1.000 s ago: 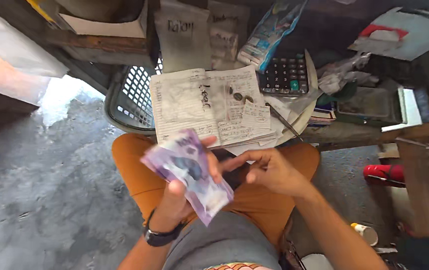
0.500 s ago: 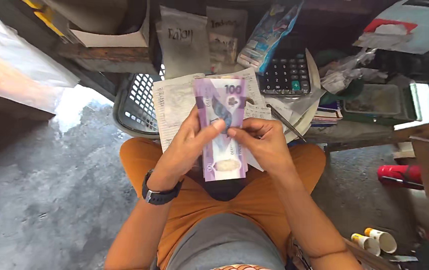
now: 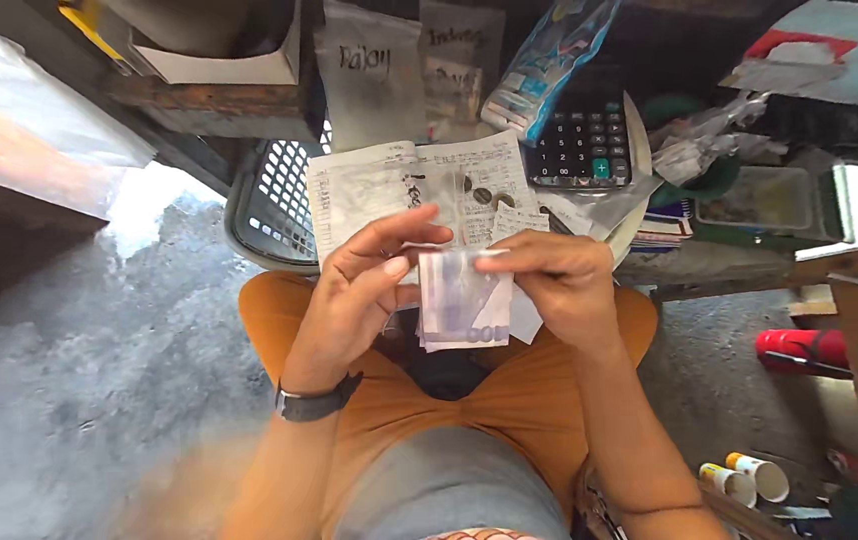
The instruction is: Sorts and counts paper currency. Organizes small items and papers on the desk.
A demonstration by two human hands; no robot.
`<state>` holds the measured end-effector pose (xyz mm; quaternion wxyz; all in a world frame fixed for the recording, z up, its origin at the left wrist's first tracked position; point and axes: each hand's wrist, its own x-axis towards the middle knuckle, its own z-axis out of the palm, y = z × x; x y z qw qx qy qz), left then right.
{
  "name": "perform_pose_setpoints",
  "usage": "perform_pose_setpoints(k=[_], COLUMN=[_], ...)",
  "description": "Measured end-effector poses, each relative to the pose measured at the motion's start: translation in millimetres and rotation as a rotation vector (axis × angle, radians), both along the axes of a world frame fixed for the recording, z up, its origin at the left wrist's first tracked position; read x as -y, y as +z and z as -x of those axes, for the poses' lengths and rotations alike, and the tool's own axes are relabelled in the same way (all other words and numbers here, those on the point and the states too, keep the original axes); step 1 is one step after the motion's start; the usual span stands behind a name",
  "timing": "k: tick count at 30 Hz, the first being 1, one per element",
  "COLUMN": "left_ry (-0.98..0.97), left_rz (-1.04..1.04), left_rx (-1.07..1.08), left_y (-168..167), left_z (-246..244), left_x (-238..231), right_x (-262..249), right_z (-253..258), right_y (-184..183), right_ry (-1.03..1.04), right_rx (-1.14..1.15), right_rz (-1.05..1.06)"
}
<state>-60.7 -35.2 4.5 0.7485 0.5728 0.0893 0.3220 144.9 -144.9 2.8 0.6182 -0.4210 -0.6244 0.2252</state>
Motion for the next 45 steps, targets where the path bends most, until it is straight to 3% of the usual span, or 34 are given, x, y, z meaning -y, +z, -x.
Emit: perform_pose_setpoints(k=[4, 6, 9, 14, 17, 19, 22, 25, 29, 31, 35, 39, 42, 45], left_ry=[0.095, 0.141, 0.247, 0.48, 0.507, 0.444, 0.189, 0.269, 0.196, 0.166, 0.027, 0.008, -0.036, -0.055], left_rz=[-0.141, -0.239, -0.243, -0.01, 0.005, -0.131, -0.577, -1.019, -1.318, -1.35, -1.146, -0.998, -0.981, -1.091], left_rx=[-0.209, -0.204, -0.128, -0.001, 0.085, 0.065, -0.213, -0.575, -1.063, -1.13, -1.108, -0.701, -0.511, -0.448], left_y=[-12.5, -17.4, -20.8, -25.3, -33.1, -29.9, -1.4, 21.4, -1.3, -12.9, -10.7, 7.2, 46.5, 74.2], left_z=[0.6, 4.1, 5.3, -25.9, -55.9, -66.9, -66.7, -86.9, -132.2, -141.6, -144.1, -136.5, -134.0, -138.9], left_x=[26.3, 39.7, 56.5, 88.1, 105.7, 101.8, 54.1, -7.9, -30.1, -26.6, -27.0, -39.2, -44.9, -48.7], right_x=[20.0, 35.5, 61.7, 80.2, 79.8, 78.1, 83.5, 84.8, 74.8, 74.4, 75.3, 62.3, 42.0, 18.6], right_z=[19.2, 29.3, 32.7, 48.3, 69.4, 59.5, 9.0, -53.2, -97.8, -107.8, -121.2, -132.5, -130.8, -116.7], right_y=[4.1, -0.7, -9.8, -43.2, -44.3, -42.4, -27.9, -8.8, 2.2, 2.0, -4.6, 21.8, 47.2, 63.9], right_ry=[-0.157, -0.195, -0.211, -0.221, -0.463, -0.584, -0.675, -0.808, -0.916, -0.927, -0.937, -0.961, -0.785, -0.512], right_rx=[0.402, 0.408, 0.122, -0.451, -0.707, -0.704, -0.514, -0.246, -0.035, -0.032, -0.083, 0.036, 0.28, 0.37], right_rz=[-0.157, -0.158, -0.025, 0.256, 0.226, 0.193, 0.186, 0.158, 0.187, 0.181, 0.158, 0.113, 0.227, 0.364])
